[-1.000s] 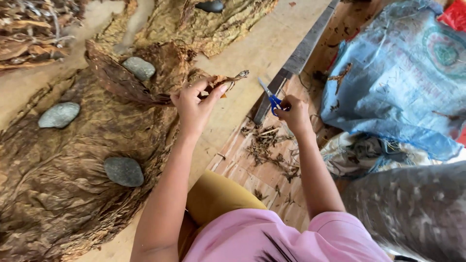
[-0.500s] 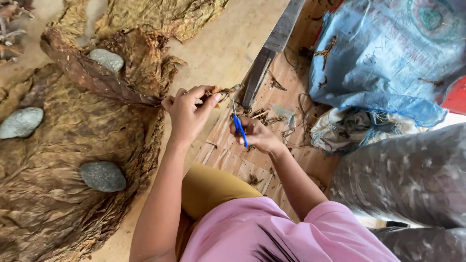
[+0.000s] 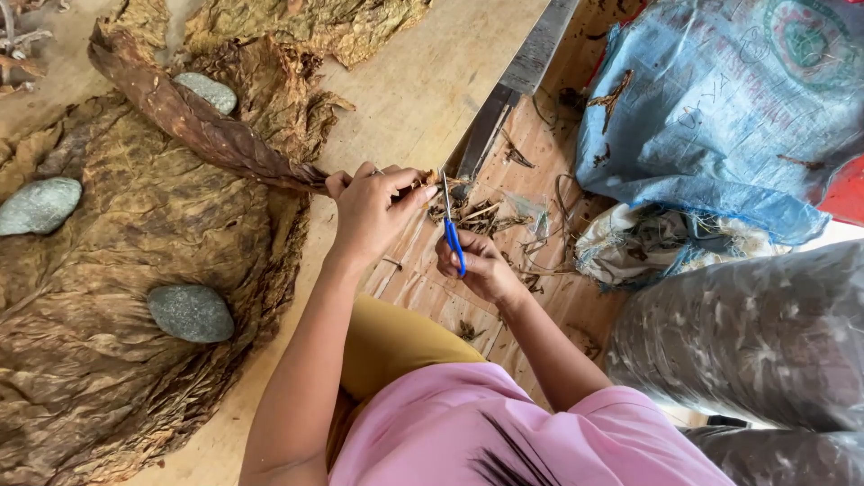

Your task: The person arranges several smooth stones on a large piece of dried plant fiber laid out on a wooden table. They use their hands to position the stones and occasionally use blue scissors to trim the edges of the fiber material.

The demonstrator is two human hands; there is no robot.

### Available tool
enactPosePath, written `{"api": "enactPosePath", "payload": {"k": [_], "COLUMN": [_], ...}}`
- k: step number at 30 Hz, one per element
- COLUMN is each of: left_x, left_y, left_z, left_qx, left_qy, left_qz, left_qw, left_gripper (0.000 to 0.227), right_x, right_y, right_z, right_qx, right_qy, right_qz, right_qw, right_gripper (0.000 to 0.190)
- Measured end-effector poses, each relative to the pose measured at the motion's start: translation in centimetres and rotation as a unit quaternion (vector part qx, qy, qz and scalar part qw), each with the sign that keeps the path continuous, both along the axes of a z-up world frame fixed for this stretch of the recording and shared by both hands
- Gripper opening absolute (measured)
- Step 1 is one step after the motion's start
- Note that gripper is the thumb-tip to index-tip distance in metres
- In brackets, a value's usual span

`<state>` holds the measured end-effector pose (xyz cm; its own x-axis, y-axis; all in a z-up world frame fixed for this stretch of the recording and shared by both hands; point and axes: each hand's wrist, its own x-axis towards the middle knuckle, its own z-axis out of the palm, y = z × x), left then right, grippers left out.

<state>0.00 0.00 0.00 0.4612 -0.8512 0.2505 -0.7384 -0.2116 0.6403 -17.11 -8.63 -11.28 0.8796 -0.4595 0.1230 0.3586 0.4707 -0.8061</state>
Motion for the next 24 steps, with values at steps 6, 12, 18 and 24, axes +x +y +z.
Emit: {"api": "enactPosePath", "payload": {"k": [6, 12, 18, 24], "left_x": [-0.8, -1.6, -1.2, -1.3], "left_y": [0.7, 0.5, 0.6, 0.7], "left_z": [-0.2, -1.5, -1.2, -1.2], "left_qx": [0.039, 0.083, 0.072, 0.089], "left_qy": [-0.028, -0.082, -0.084, -0.086], "left_qz": [-0.026, -0.038, -0.043, -0.065], "left_qw": [0.999, 0.992, 0.993, 0.99], "left_gripper": [0.013, 0.012, 0.013, 0.014], "right_x": [-1.6, -1.9, -2.5, -3.4], "right_y": [1.8, 2.2, 2.4, 2.8], "right_z": [-0.7, -1.3, -3.6, -2.4], "right_qx": [0.012, 0.065, 0.096, 0.06], "right_qy": [0.023, -0.008, -0.009, 0.028], "right_qz": [0.011, 0.054, 0.047, 0.023], "right_qw": [1.0, 0.996, 0.994, 0.998], "right_gripper": [0.021, 0.042, 0.032, 0.027]}}
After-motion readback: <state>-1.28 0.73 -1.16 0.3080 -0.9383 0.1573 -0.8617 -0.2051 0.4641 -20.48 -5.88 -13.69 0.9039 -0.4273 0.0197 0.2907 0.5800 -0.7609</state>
